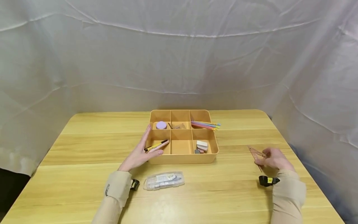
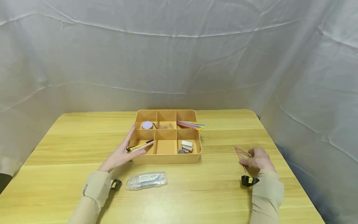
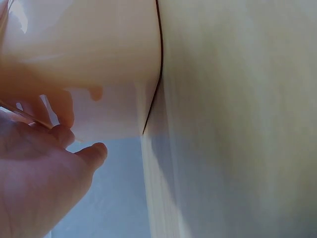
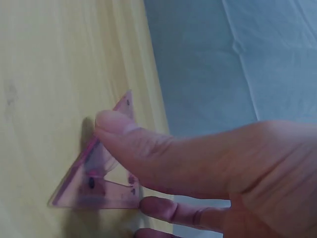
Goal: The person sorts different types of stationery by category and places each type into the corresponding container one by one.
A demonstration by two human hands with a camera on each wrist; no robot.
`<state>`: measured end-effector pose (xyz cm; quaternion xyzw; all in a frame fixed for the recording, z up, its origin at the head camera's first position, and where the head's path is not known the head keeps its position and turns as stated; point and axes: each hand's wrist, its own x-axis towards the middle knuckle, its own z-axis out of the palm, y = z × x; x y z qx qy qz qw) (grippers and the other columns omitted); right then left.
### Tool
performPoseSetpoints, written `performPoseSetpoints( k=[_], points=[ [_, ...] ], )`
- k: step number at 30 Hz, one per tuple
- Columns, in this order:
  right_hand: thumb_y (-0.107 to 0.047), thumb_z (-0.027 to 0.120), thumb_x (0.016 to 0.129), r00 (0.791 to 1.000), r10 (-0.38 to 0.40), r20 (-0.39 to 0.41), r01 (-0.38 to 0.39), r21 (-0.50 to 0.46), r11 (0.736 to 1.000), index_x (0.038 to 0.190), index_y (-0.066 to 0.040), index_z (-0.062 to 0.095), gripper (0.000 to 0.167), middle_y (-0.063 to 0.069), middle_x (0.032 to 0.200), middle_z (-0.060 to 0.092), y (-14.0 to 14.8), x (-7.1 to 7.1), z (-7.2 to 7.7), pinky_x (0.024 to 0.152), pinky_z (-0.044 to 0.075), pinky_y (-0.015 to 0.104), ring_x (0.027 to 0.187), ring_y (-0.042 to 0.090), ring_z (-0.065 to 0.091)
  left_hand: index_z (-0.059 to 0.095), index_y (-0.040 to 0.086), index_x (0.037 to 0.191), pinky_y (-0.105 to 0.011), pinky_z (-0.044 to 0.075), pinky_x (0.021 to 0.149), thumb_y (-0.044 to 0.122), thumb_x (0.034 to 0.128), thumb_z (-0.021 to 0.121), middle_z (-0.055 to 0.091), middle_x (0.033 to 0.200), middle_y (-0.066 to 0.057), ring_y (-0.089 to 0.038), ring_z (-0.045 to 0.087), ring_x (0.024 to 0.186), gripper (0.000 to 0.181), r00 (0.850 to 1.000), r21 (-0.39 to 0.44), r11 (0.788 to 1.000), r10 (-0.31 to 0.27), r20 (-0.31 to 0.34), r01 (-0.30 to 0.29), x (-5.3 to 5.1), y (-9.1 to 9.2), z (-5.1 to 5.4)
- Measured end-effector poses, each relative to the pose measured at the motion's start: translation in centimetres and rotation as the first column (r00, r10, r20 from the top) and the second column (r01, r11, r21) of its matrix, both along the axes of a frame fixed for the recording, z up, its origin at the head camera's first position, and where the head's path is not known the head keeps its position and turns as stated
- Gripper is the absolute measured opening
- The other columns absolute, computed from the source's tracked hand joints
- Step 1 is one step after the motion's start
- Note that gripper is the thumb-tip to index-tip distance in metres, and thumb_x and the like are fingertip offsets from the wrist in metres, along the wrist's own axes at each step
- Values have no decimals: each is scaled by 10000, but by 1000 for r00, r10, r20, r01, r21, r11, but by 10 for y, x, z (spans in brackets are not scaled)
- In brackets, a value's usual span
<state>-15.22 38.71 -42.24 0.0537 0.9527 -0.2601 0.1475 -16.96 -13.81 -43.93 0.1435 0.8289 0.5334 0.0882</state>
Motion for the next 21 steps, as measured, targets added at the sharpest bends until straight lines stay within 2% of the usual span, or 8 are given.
performPoseSetpoints(
  k=[5,9,14,21],
  points=[
    [-256,799,853,1000,-16,-1,16,-13,1000,1248,236,442,725,370,1109,563,2,-3,-7,899,491,566,994,442,557,-85,494,1569,-753,89,1182,440,879,759,-123,1704,115,-364,-22,1585,1092,1000,-7,1000,3,-9,-3,1,1,0],
    [-290,830,823,1000,-20,-9,19,-10,1000,1196,215,463,727,350,1074,563,4,-5,-11,869,498,539,968,424,559,-79,490,1572,-754,82,1183,432,880,762,-118,1714,71,-366,-25,1584,1091,1000,-9,1000,3,-17,-3,1,1,0],
    [-349,864,780,999,-44,-6,44,-6,999,1166,167,474,753,299,1036,572,6,-7,-15,818,501,471,916,374,557,-83,483,1575,-756,84,1183,428,882,760,-118,1711,84,-367,-24,1584,1093,1000,-3,1000,1,-15,-1,1,1,-1],
    [-291,817,840,998,-47,35,47,-14,999,1176,107,376,683,247,995,523,3,-6,-10,738,436,389,881,346,522,-94,458,1585,-769,99,1170,425,878,764,-122,1715,55,-385,-13,1581,1113,1000,1,1000,-3,-20,3,0,1,-2]
  ],
)
